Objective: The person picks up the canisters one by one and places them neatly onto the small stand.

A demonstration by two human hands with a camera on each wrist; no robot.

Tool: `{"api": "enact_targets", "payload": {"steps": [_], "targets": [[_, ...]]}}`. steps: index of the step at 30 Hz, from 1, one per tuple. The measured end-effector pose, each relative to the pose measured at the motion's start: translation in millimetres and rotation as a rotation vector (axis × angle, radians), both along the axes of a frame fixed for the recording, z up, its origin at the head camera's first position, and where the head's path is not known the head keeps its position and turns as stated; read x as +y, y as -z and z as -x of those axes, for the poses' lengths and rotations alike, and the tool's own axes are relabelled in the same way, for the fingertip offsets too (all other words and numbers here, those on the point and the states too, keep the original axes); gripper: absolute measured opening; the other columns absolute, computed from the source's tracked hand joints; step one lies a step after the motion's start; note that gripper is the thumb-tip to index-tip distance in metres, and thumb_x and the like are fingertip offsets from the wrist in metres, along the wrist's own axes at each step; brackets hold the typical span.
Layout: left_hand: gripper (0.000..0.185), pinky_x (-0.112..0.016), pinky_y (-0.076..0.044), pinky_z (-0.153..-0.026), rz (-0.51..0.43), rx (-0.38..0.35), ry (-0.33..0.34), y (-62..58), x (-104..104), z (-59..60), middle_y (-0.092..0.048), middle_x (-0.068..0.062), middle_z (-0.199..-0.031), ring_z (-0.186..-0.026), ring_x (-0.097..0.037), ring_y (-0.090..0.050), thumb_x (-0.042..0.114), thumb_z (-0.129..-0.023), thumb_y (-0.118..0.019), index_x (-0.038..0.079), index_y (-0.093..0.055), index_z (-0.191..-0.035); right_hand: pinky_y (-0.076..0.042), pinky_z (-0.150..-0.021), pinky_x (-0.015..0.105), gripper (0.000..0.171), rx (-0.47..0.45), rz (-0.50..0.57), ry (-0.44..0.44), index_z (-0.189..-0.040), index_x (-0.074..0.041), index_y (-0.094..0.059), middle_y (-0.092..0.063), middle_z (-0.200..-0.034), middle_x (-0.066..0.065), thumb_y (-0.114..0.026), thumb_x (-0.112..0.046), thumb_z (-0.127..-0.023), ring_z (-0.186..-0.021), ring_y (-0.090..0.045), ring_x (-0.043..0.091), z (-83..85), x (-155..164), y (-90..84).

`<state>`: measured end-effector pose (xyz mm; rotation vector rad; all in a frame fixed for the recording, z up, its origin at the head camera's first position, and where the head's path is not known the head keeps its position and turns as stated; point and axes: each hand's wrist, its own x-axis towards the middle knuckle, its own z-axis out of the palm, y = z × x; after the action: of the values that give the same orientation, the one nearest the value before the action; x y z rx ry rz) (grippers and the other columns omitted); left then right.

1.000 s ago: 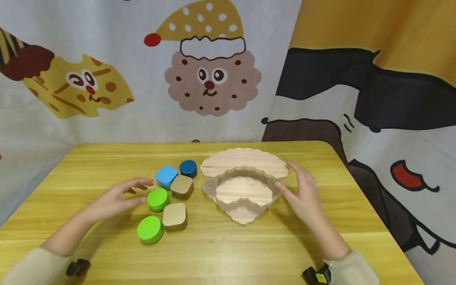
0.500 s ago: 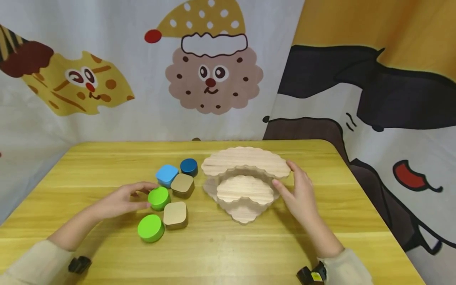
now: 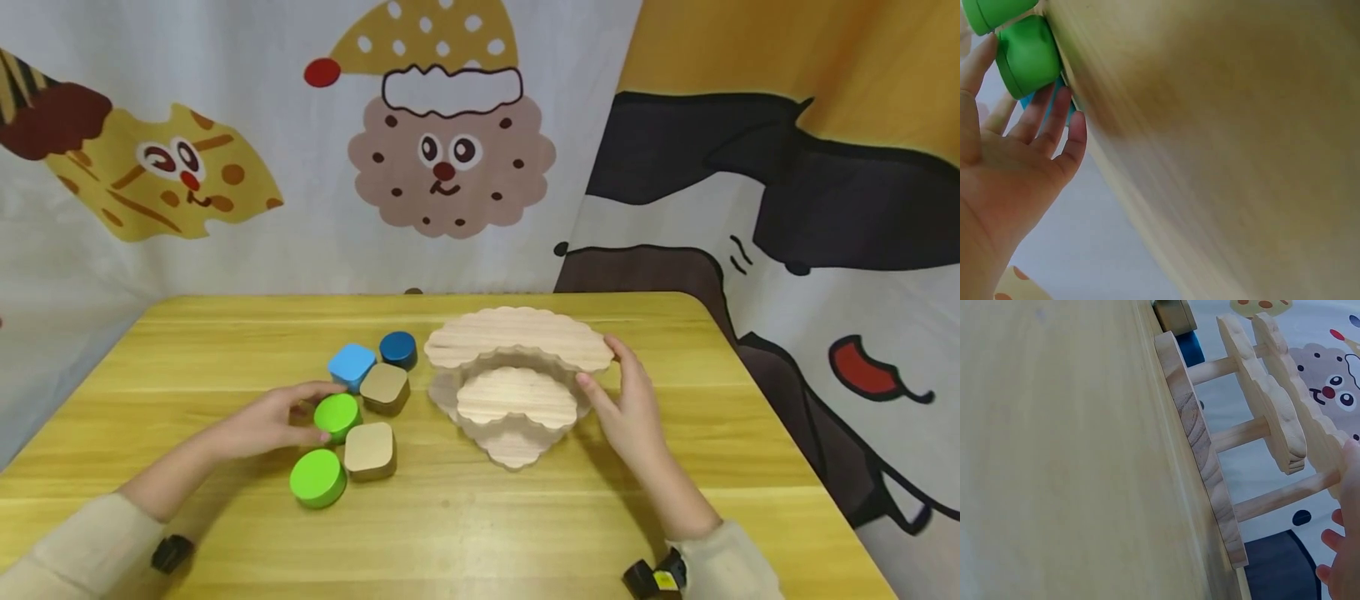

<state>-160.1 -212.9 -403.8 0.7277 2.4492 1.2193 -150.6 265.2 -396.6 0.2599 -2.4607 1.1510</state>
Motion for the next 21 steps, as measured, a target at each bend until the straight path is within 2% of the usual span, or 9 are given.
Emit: {"api": "enact_targets", "payload": {"steps": [9, 17, 21], "targets": [[0.066, -0.046, -0.044, -0.09, 0.002, 0.011, -0.003, 2.5, 3.0, 0.6, -0.056, -0.005, -0.128, -0.109, -0.024, -0.054, 0.026, -0.082, -0.078, 0.008, -0.048, -0.138, -0.03, -0.096, 0.062, 0.063, -0.003, 0.034, -0.005, -0.145, 0.001, -0.031, -0.038, -0.14, 0.029, -0.064, -0.015, -0.093, -0.119, -0.039, 0.044, 0.8, -0.9, 2.2], [0.059, -0.047, -0.045, -0.087, -0.034, 0.026, 0.015, 2.3, 3.2, 2.6, -0.058, -0.006, -0.122, -0.103, -0.026, -0.054, 0.02, -0.08, -0.079, 0.007, -0.053, -0.131, -0.031, -0.096, 0.062, 0.062, -0.003, 0.015, 0.003, -0.145, 0.0, -0.032, -0.04, -0.138, 0.028, -0.064, -0.016, -0.094, -0.119, -0.04, 0.044, 1.0, 0.7, 1.9], [0.061, -0.046, -0.045, -0.086, -0.019, 0.026, -0.013, 1.2, 2.1, 1.5, -0.059, -0.004, -0.117, -0.102, -0.025, -0.054, 0.024, -0.079, -0.08, 0.007, -0.053, -0.132, -0.03, -0.097, 0.061, 0.062, 0.0, 0.014, 0.006, -0.144, 0.001, -0.033, -0.04, -0.138, 0.028, -0.064, -0.017, -0.094, -0.12, -0.039, 0.043, -0.1, 0.0, 2.0]]}}
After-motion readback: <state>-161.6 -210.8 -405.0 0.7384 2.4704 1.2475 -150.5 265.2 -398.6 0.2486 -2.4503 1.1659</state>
